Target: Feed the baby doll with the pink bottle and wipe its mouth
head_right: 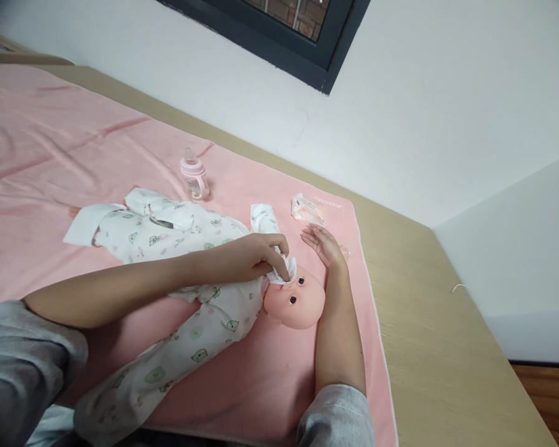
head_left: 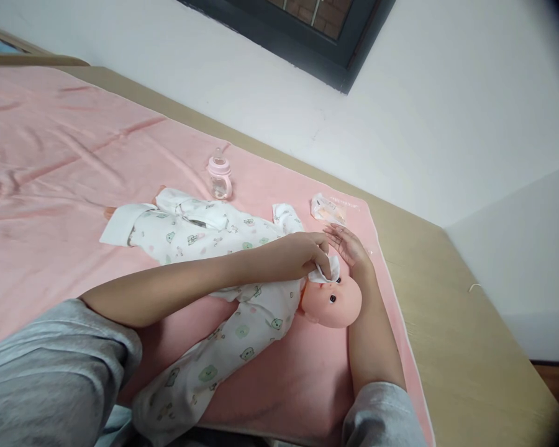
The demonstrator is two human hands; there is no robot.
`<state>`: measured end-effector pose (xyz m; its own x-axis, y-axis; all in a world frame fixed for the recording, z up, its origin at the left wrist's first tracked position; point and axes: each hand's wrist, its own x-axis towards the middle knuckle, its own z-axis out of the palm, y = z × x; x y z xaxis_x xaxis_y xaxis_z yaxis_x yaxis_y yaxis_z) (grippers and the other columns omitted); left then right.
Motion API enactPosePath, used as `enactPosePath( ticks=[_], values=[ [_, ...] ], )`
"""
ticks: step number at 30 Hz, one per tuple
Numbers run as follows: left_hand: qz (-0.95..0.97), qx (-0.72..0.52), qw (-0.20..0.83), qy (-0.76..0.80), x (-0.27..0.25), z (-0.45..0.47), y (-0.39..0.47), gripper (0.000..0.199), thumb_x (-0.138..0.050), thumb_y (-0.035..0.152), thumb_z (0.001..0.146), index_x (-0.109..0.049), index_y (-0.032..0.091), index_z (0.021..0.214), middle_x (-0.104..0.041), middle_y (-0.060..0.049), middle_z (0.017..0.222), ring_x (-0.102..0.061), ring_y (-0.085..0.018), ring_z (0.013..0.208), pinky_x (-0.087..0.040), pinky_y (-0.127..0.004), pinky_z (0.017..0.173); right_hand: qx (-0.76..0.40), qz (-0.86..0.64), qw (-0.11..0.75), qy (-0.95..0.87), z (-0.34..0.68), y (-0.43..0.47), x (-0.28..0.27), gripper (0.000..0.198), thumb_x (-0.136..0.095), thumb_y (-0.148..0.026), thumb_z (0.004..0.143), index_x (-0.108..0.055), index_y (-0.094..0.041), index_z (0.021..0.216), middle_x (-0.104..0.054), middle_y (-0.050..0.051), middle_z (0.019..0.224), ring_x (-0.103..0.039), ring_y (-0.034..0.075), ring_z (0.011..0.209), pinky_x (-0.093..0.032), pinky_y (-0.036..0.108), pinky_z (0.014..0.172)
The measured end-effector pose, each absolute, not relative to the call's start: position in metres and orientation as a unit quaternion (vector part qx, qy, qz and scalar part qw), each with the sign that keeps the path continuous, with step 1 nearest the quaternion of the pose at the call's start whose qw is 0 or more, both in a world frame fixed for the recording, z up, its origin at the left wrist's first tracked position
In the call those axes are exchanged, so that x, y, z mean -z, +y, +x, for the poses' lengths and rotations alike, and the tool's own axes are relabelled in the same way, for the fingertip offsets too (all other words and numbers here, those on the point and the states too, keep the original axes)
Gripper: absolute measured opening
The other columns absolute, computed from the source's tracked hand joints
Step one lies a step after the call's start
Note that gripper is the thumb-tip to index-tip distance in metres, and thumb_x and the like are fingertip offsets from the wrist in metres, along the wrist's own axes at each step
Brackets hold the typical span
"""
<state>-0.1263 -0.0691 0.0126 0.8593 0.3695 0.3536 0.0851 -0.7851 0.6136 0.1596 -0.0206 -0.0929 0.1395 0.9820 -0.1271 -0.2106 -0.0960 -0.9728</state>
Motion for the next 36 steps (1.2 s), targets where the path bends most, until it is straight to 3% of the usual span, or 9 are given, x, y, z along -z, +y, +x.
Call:
enactPosePath(
  ticks=[7, 23, 28, 36],
  values=[
    [0.912, -0.24, 0.306, 0.13, -0.016, -0.126, -0.072, 0.045, -0.045, -0.008, 0.077, -0.079, 0.018, 0.09, -0.059, -0.004, 0.096, -0.056, -0.009, 0.073, -0.041, -0.02, 0.067, -0.536, -0.505, 0.56, -0.38, 0.16, -0.021, 0.094, 0.015, -0.069, -0.025, 0.082, -0.069, -0.02, 0.096, -0.076, 0.007, 0.097, -0.073, 0.018, 0.093, -0.055, 0.038, 0.102],
    [0.915, -0.25, 0.279, 0.151, -0.013, -0.123, -0.07, 0.041, -0.047, -0.005, 0.079, -0.078, 0.02, 0.086, -0.059, -0.003, 0.094, -0.051, -0.007, 0.067, -0.038, -0.021, 0.064, -0.538, -0.502, 0.559, -0.382, 0.16, -0.02, 0.094, 0.016, -0.071, -0.026, 0.081, -0.069, -0.021, 0.096, -0.075, 0.005, 0.095, -0.073, 0.017, 0.089, -0.055, 0.038, 0.102],
    [0.92, -0.256, 0.253, 0.154, -0.018, -0.128, -0.065, 0.045, -0.044, -0.007, 0.076, -0.078, 0.02, 0.086, -0.06, -0.003, 0.097, -0.054, -0.008, 0.074, -0.04, -0.02, 0.068, -0.536, -0.503, 0.555, -0.389, 0.161, -0.02, 0.095, 0.016, -0.071, -0.025, 0.08, -0.069, -0.021, 0.096, -0.076, 0.004, 0.094, -0.073, 0.017, 0.09, -0.055, 0.038, 0.102],
    [0.937, -0.186, 0.271, 0.12, -0.023, -0.136, -0.063, 0.047, -0.045, -0.01, 0.073, -0.078, 0.021, 0.086, -0.063, -0.001, 0.095, -0.055, -0.008, 0.073, -0.038, -0.02, 0.066, -0.533, -0.501, 0.553, -0.398, 0.163, -0.018, 0.099, 0.015, -0.068, -0.023, 0.081, -0.069, -0.021, 0.096, -0.076, 0.005, 0.093, -0.073, 0.016, 0.089, -0.058, 0.035, 0.097]
  ],
)
